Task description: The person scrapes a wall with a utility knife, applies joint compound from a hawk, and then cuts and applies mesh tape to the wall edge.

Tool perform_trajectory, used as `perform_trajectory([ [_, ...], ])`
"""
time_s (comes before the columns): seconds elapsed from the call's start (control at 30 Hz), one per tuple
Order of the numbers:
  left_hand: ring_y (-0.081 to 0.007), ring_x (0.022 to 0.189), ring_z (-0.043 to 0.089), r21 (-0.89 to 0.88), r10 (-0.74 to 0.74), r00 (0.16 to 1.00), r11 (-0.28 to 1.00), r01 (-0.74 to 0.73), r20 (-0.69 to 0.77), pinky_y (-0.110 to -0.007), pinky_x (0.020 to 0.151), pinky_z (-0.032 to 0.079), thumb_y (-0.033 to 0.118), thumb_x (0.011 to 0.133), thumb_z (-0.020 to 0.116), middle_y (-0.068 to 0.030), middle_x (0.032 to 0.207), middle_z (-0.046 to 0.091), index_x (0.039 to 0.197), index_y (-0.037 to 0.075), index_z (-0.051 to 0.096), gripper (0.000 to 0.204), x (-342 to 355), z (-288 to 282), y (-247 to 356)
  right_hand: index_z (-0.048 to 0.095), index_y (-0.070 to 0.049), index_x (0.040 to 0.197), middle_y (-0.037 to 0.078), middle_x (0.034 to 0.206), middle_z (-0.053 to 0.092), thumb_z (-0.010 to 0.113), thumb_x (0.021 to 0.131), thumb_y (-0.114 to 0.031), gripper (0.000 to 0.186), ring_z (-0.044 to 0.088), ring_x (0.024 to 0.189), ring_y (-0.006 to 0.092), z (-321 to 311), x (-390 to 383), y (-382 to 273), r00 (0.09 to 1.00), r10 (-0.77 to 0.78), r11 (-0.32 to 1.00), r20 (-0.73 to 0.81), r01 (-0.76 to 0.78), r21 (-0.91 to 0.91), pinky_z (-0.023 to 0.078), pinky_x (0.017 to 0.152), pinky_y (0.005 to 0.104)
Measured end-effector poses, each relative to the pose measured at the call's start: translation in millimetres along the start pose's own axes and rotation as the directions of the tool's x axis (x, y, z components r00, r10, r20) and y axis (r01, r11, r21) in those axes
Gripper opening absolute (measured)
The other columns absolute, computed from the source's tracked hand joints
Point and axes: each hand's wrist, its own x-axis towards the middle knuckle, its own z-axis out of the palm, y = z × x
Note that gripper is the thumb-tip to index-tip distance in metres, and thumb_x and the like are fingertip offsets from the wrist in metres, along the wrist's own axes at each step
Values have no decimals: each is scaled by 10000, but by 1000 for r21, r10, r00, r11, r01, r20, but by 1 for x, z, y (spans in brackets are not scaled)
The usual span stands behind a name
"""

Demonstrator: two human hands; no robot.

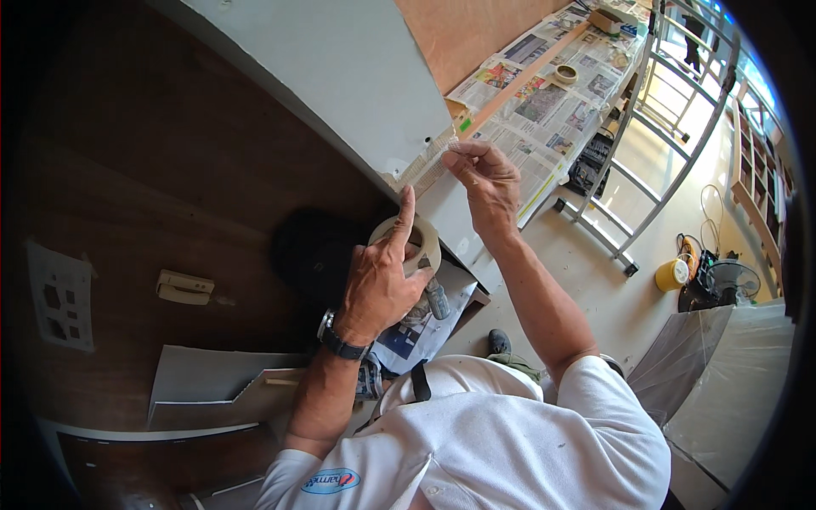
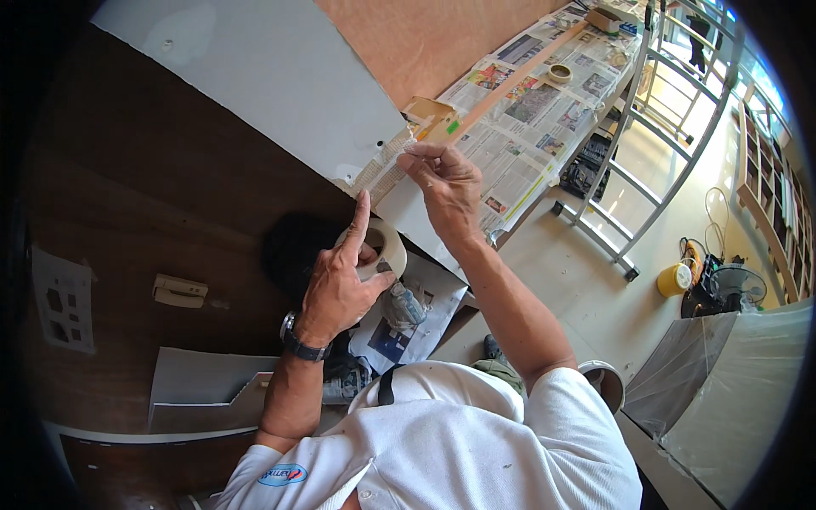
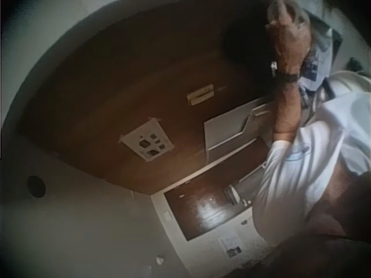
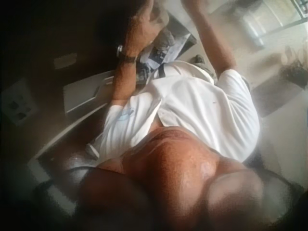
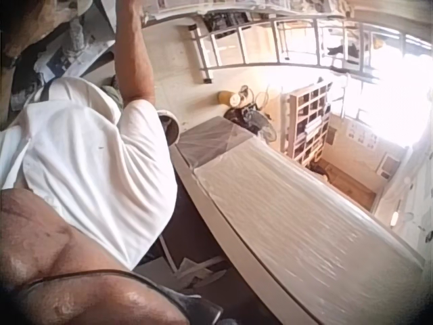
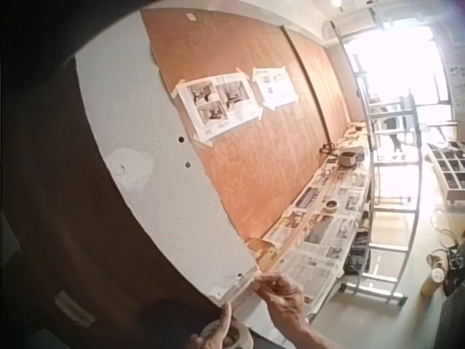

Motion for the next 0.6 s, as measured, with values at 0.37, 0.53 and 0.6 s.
perform_trajectory([
  [0.37, -314, 756, 707, -48, -19, 1000, 999, 18, -23, -387, 765, 558, 76, 758, 783, -181, 832, 694, 1614, 133, 94, 1100, -2, 1, 1, 705, -39, 939, -35, 800, 644, 820, 836, -88, 162, 539, 719, 29, 1, 7, 2, 996, -31, 990, -83, 19, -139, 451, 642, 195],
  [0.53, -302, 778, 713, -102, -18, 1000, 995, 15, -25, -381, 784, 561, 65, 759, 785, -185, 849, 701, 1616, 144, 95, 1103, -2, 3, -2, 696, -49, 962, -17, 863, 679, 796, 860, -70, 144, 594, 786, 46, -3, 8, 2, 997, 37, 993, -64, -43, -110, 462, 706, 191],
  [0.6, -301, 783, 714, -110, -18, 999, 994, 15, -27, -382, 790, 561, 64, 759, 786, -187, 856, 704, 1616, 151, 97, 1104, -2, 3, -3, 695, -52, 957, -20, 859, 675, 789, 865, -69, 133, 588, 781, 43, -4, 9, 2, 998, 29, 994, -63, -35, -101, 458, 700, 191],
])
